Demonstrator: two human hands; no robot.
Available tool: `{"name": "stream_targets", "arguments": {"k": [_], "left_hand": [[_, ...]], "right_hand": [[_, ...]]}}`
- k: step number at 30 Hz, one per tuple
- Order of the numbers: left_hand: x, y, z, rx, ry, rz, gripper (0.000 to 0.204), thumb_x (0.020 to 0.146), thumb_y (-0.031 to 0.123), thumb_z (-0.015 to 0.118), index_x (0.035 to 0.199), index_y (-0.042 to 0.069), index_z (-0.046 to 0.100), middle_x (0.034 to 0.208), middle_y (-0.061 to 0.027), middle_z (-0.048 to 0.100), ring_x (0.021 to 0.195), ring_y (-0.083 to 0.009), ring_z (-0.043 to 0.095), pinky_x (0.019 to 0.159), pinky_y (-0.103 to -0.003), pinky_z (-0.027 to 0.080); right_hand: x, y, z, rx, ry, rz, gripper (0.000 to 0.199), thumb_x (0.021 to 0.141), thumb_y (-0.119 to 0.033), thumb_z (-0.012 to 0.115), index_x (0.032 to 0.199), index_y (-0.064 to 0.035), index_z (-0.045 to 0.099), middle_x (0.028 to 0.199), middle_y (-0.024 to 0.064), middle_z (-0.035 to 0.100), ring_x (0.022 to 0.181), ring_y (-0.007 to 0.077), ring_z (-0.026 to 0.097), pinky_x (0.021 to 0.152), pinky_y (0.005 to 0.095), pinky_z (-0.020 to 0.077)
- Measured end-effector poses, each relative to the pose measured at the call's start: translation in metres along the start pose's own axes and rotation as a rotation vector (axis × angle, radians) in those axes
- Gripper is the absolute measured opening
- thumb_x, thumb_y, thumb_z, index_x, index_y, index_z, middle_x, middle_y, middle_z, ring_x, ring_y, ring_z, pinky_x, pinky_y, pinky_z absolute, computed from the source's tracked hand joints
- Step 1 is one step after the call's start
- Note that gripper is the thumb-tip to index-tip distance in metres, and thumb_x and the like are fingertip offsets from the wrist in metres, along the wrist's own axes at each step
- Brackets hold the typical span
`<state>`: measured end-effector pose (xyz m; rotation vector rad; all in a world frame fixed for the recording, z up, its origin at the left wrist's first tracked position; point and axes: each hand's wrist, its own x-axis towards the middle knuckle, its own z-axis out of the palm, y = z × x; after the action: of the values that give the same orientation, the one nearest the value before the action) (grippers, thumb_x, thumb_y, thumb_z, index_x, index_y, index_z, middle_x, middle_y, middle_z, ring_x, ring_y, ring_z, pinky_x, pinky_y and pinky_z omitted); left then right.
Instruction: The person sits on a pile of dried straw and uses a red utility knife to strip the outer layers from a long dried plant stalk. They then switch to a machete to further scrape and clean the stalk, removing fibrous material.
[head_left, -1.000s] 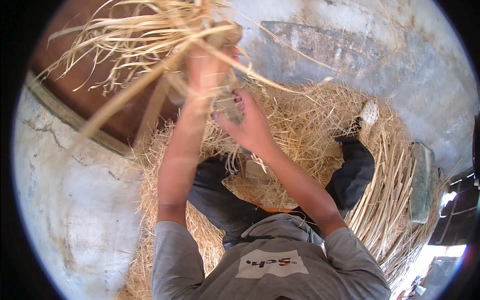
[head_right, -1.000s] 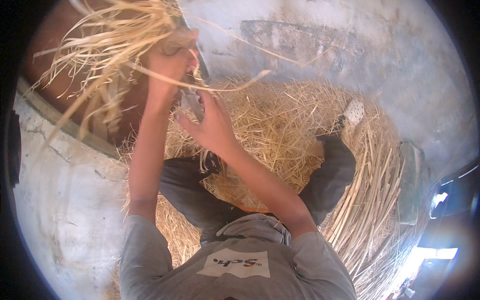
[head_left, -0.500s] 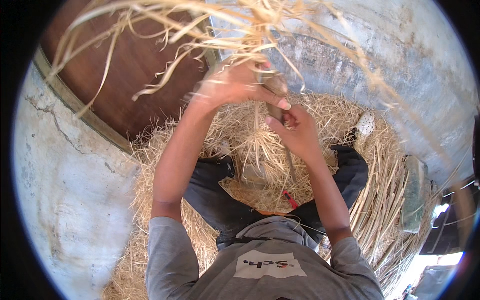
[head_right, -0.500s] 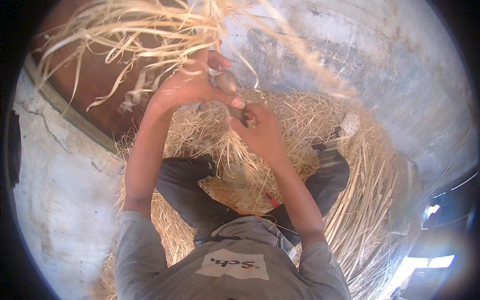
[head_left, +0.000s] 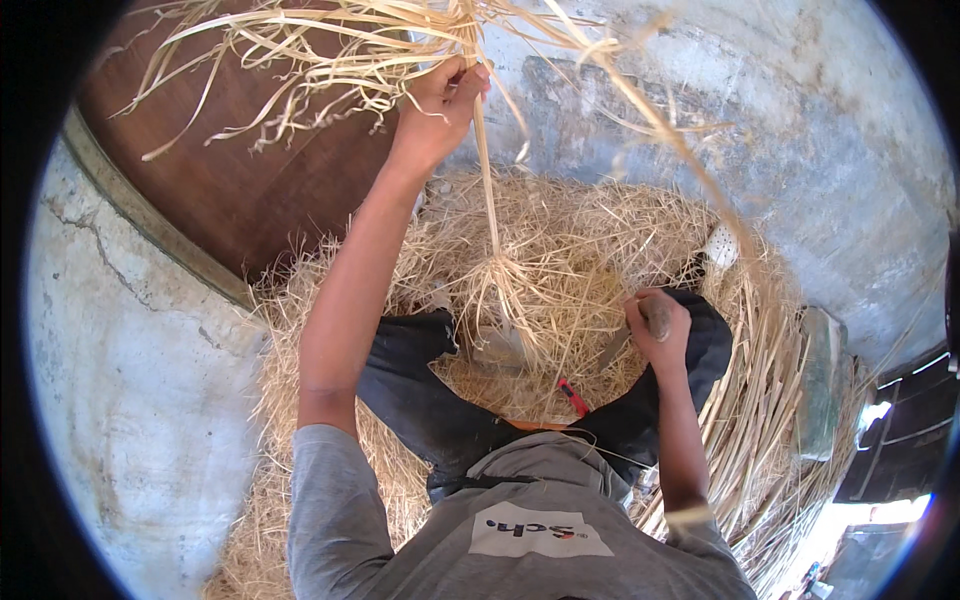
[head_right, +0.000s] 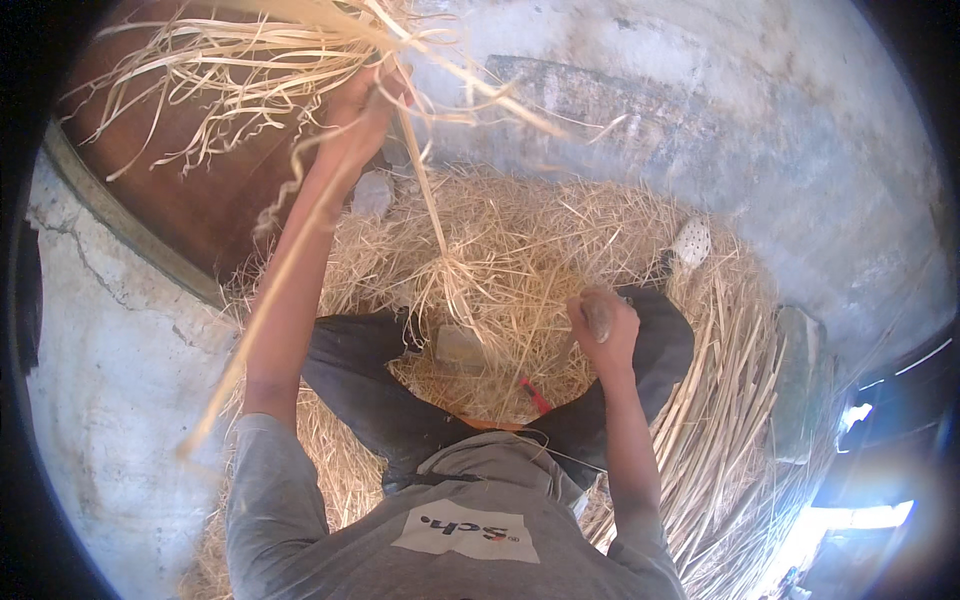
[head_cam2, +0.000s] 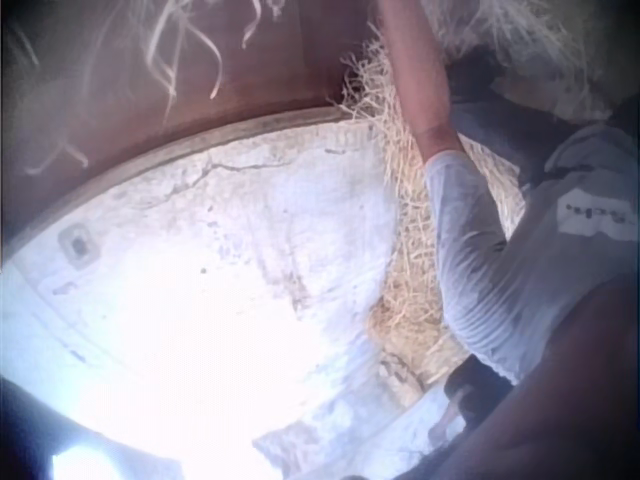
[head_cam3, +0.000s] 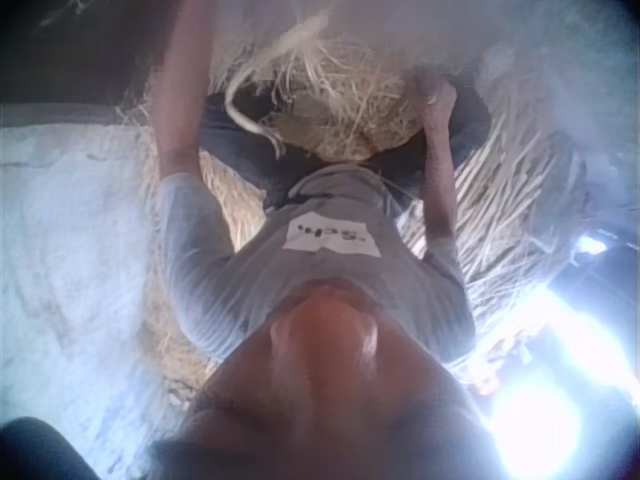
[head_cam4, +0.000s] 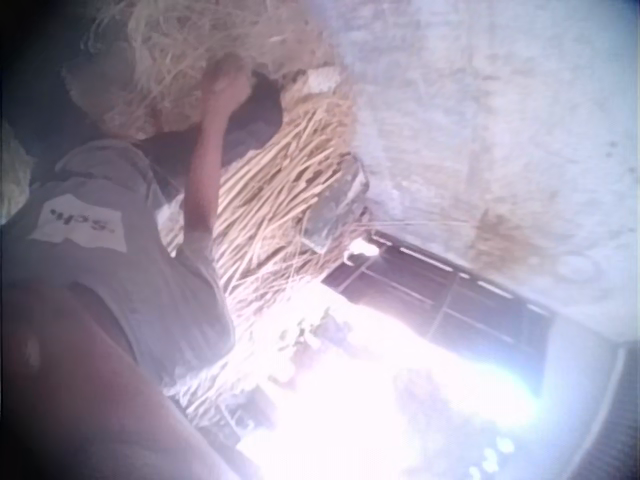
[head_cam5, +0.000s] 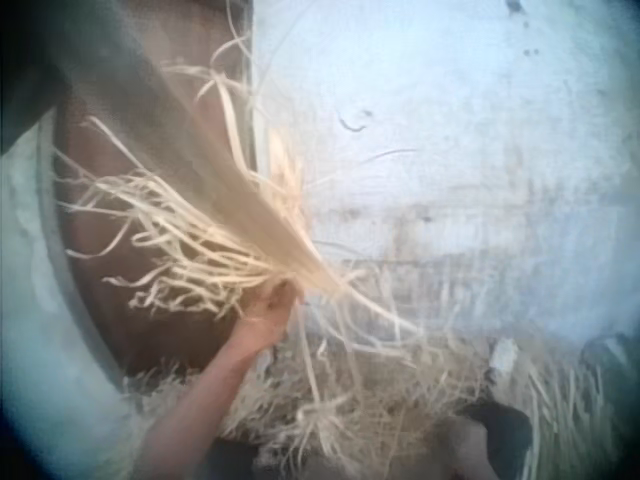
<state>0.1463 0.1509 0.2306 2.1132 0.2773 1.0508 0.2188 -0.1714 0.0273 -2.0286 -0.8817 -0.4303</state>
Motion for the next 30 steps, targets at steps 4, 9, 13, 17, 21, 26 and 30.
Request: {"name": "stream_targets", "arguments": {"k": [4, 9, 13, 17, 21, 26, 30], "left_hand": [[0.004, -0.015, 0.001, -0.106, 0.003, 0.049, 0.032, 0.095, 0.032, 0.055, 0.091, 0.001, 0.062, 0.071, -0.0038, 0.064, 0.066, -0.0094, 0.059, 0.063, -0.027, 0.047], [0.003, -0.004, -0.001, -0.038, 0.019, -0.046, 0.03, 0.095, 0.031, 0.055, 0.09, 0.002, 0.063, 0.073, -0.0033, 0.066, 0.067, -0.0085, 0.059, 0.063, -0.026, 0.047], [0.012, -0.021, -0.002, 0.011, 0.066, 0.049, 0.03, 0.095, 0.031, 0.055, 0.09, 0.003, 0.064, 0.074, -0.0035, 0.067, 0.068, -0.0088, 0.06, 0.064, -0.026, 0.047], [0.009, -0.027, -0.006, -0.169, 0.054, -0.05, 0.027, 0.095, 0.03, 0.055, 0.093, 0.004, 0.065, 0.075, -0.0032, 0.067, 0.072, -0.0098, 0.062, 0.066, -0.025, 0.048], [0.003, -0.02, -0.008, -0.348, 0.027, -0.092, 0.023, 0.096, 0.021, 0.054, 0.103, 0.0, 0.062, 0.084, -0.0079, 0.065, 0.079, -0.0156, 0.064, 0.072, -0.026, 0.051], [0.001, -0.02, -0.002, -0.323, 0.074, -0.148, 0.024, 0.096, 0.022, 0.054, 0.101, 0.0, 0.061, 0.081, -0.0093, 0.064, 0.074, -0.0188, 0.065, 0.069, -0.03, 0.054], [0.007, -0.024, -0.003, -0.32, 0.087, -0.059, 0.021, 0.096, 0.017, 0.053, 0.104, -0.002, 0.059, 0.08, -0.0108, 0.064, 0.072, -0.0198, 0.066, 0.068, -0.03, 0.056]], "right_hand": [[0.038, -0.058, -0.019, 0.046, 0.279, -0.247, 0.019, 0.07, -0.012, 0.081, 0.08, -0.0062, 0.066, 0.066, 0.0053, 0.058, 0.059, 0.0204, 0.057, 0.056, 0.0302, 0.0472], [0.048, -0.12, -0.015, 0.151, 0.389, -0.36, 0.026, 0.071, -0.021, 0.081, 0.087, -0.0055, 0.068, 0.08, 0.0043, 0.056, 0.07, 0.0168, 0.05, 0.059, 0.0272, 0.0426], [0.015, -0.112, 0.049, 0.422, 0.386, -0.438, 0.04, 0.066, -0.019, 0.085, 0.099, -0.0062, 0.067, 0.087, 0.0053, 0.05, 0.075, 0.0161, 0.049, 0.06, 0.0267, 0.0407], [-0.046, -0.103, 0.097, 0.518, 0.152, -0.337, 0.042, 0.062, -0.014, 0.087, 0.099, -0.0082, 0.067, 0.093, 0.0058, 0.049, 0.079, 0.0176, 0.051, 0.062, 0.0276, 0.0439], [-0.086, -0.095, 0.109, 0.517, -0.029, -0.227, 0.043, 0.061, -0.014, 0.088, 0.098, -0.0077, 0.067, 0.094, 0.0072, 0.048, 0.076, 0.0176, 0.053, 0.063, 0.0293, 0.0465], [-0.133, -0.04, 0.132, 0.432, -0.216, 0.077, 0.033, 0.068, -0.021, 0.085, 0.091, -0.0049, 0.067, 0.08, 0.0083, 0.059, 0.07, 0.0185, 0.059, 0.063, 0.0295, 0.0486], [-0.148, -0.008, 0.137, 0.396, -0.452, 0.346, 0.033, 0.076, -0.03, 0.079, 0.09, -0.0033, 0.066, 0.078, 0.0105, 0.066, 0.072, 0.0184, 0.064, 0.067, 0.0305, 0.0501]]}}
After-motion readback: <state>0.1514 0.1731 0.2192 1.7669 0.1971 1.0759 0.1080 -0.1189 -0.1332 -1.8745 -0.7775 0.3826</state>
